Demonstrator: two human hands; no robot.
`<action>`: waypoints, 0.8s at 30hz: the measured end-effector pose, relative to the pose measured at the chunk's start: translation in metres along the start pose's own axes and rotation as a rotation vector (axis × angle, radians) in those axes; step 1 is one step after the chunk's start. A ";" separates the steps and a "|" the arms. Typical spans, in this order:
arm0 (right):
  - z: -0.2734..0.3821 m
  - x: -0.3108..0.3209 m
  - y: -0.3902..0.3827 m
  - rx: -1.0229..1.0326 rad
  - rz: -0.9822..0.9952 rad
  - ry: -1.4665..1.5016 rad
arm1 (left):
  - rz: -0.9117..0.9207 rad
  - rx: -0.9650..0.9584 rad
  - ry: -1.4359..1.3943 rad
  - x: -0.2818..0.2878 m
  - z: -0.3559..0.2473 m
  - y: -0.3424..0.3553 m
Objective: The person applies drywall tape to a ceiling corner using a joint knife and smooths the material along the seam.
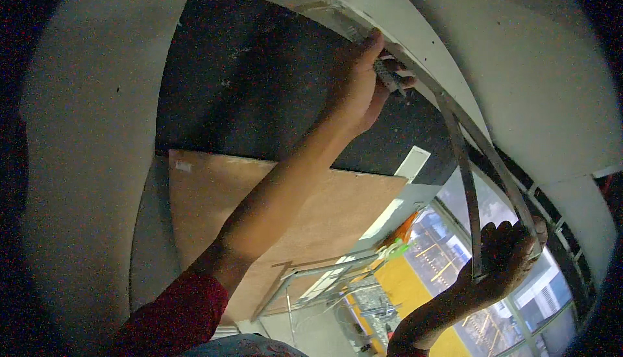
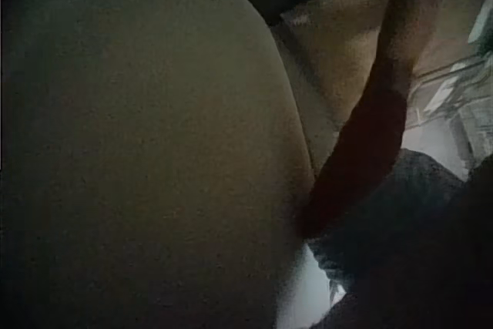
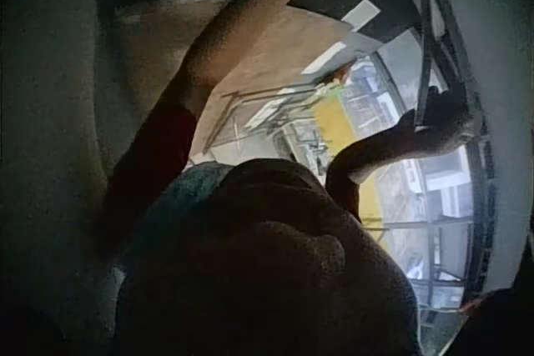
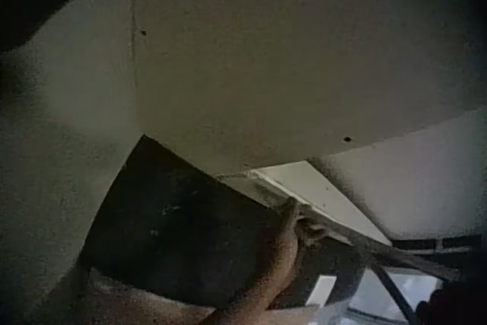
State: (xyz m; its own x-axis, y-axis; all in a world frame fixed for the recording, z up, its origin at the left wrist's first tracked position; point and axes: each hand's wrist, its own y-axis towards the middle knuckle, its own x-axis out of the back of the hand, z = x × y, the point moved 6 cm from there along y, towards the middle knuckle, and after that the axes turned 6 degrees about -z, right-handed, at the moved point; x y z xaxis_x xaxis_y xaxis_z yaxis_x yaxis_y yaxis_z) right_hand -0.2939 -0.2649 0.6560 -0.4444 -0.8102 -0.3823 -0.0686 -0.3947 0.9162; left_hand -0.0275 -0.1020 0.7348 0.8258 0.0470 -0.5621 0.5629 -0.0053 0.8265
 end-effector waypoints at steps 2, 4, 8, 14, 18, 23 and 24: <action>0.014 -0.018 -0.001 0.202 -0.149 -0.234 | 0.026 0.044 -0.030 -0.005 0.004 0.003; 0.000 -0.018 -0.003 0.139 -0.326 -0.268 | 0.004 -0.017 0.053 0.001 -0.010 0.002; 0.011 -0.026 -0.006 0.282 -0.206 -0.308 | -0.085 -0.097 0.091 0.004 -0.011 0.003; 0.034 -0.042 -0.021 0.719 0.014 -0.697 | -0.011 -0.081 0.034 -0.007 -0.005 0.002; 0.038 -0.038 -0.016 0.795 -0.005 -0.845 | -0.008 -0.111 0.040 -0.016 -0.010 0.002; 0.032 -0.040 0.003 0.756 0.134 -0.706 | -0.051 -0.160 -0.021 -0.019 -0.012 0.005; 0.026 -0.044 0.007 0.701 0.125 -0.674 | -0.115 -0.141 -0.044 -0.017 -0.012 0.003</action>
State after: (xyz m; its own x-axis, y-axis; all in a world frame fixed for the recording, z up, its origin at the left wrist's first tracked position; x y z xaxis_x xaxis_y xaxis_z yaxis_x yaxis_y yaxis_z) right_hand -0.2979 -0.2212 0.6824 -0.8866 -0.3252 -0.3288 -0.4046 0.2010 0.8922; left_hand -0.0406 -0.0905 0.7470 0.7585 -0.0046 -0.6516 0.6459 0.1374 0.7509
